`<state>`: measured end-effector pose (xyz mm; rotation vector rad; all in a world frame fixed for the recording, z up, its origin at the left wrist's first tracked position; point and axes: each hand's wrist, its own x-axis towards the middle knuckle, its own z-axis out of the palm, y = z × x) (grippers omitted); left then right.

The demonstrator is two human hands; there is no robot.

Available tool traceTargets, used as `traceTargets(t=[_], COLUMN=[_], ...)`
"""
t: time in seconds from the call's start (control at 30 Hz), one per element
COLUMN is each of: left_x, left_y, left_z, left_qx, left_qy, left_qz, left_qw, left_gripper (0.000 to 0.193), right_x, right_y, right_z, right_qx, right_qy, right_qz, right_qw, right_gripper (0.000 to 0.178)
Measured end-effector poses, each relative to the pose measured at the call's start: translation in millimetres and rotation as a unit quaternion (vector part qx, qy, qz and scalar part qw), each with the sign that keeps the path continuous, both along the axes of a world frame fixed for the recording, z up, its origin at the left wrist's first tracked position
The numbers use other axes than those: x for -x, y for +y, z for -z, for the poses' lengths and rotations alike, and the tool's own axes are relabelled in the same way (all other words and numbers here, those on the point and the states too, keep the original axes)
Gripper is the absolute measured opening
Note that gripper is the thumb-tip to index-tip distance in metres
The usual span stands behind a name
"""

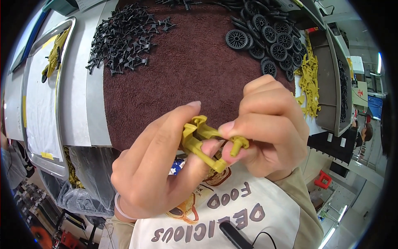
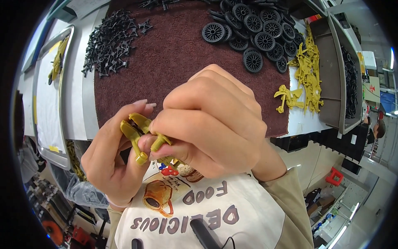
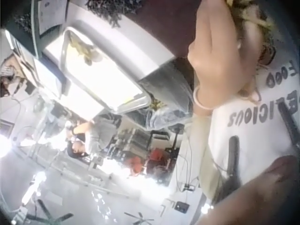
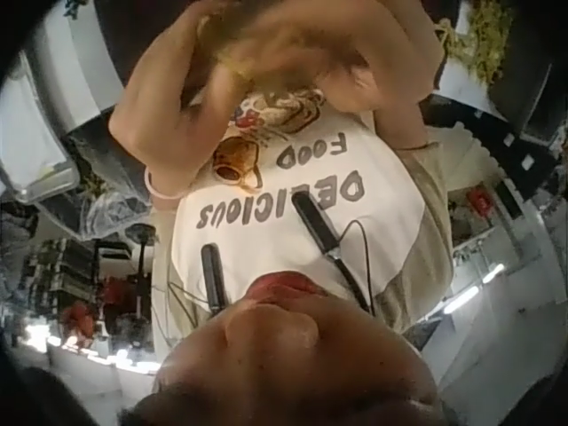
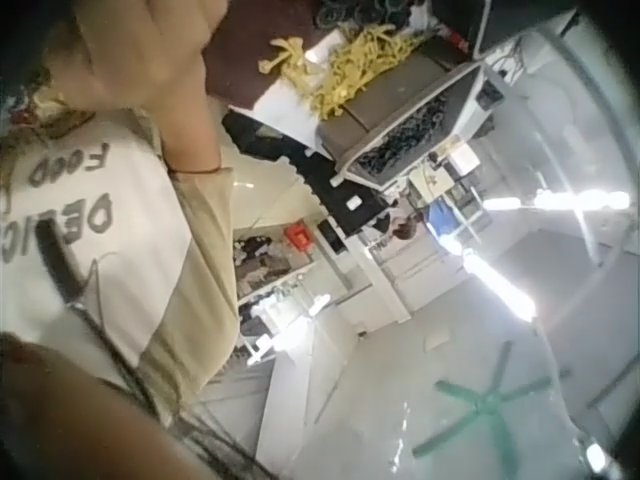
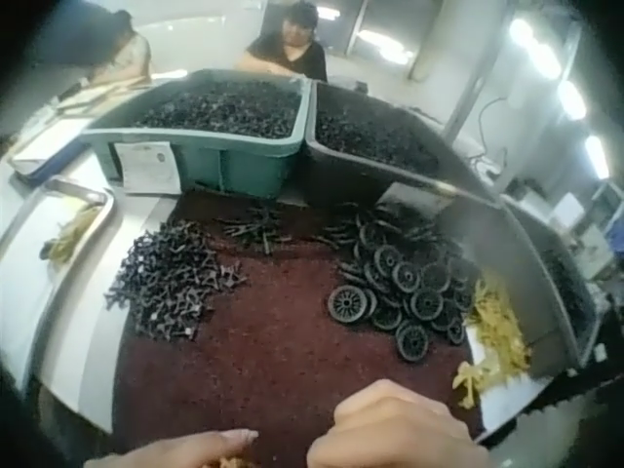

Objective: The person assembles small plastic toy motorcycles by hand, attaching toy wheels and handlebars to toy motorcycle bodies.

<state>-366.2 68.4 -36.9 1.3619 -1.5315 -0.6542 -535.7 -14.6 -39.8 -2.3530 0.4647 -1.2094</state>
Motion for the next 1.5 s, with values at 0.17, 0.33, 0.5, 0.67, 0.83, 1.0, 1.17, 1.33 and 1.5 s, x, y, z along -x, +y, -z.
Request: traceTargets(t=[0.17, 0.33, 0.5, 0.67, 0.83, 1.0, 1.17, 1.33, 1.5], left_x=[3.6, -4.6, -20.0, -21.3, -34.3, -44.0, -57.7, -69.2, -60.3], left_y=[-2.9, 6.0, 12.0, 4.4, 12.0, 20.6, 34.0, 39.1, 30.5], left_z=[2.8, -3.8, 17.4, 27.3, 37.1, 44.5, 49.4, 51.1, 43.6], left_qx=[0.074, 0.068, 0.041, 0.013, 0.033, 0.094, 0.093, 0.088, 0.089], left_qy=[-0.077, -0.133, 0.243, 0.328, 0.364, 0.347, 0.315, 0.297, 0.337], left_qz=[-0.039, -0.054, -0.160, -0.079, -0.103, -0.112, -0.178, -0.213, -0.136], left_qw=[0.994, 0.987, 0.956, 0.941, 0.925, 0.927, 0.928, 0.927, 0.927], left_gripper=[0.034, 0.036, 0.050, 0.049, 0.040, 0.037, 0.036, 0.035, 0.049], right_x=[-3.0, -3.1, 24.6, 16.7, 2.3, -28.0, -47.0, -42.2, -30.4], right_y=[-2.6, 0.4, -18.0, -24.5, -21.6, -8.8, 0.9, -5.2, 4.8], right_z=[3.0, 8.2, -2.4, 13.5, 14.3, 25.0, 33.7, 27.5, 8.1], right_qx=[0.025, 0.009, -0.199, -0.287, -0.377, -0.495, -0.512, -0.194, -0.269], right_qy=[-0.009, -0.051, -0.204, -0.235, -0.246, -0.240, -0.170, 0.077, 0.049], right_qz=[0.009, 0.120, 0.233, 0.119, 0.069, -0.046, -0.037, 0.155, 0.022], right_qw=[1.000, 0.991, 0.929, 0.921, 0.890, 0.834, 0.842, 0.966, 0.962], right_gripper=[0.033, 0.025, 0.021, 0.022, 0.019, 0.017, 0.016, 0.016, 0.045])
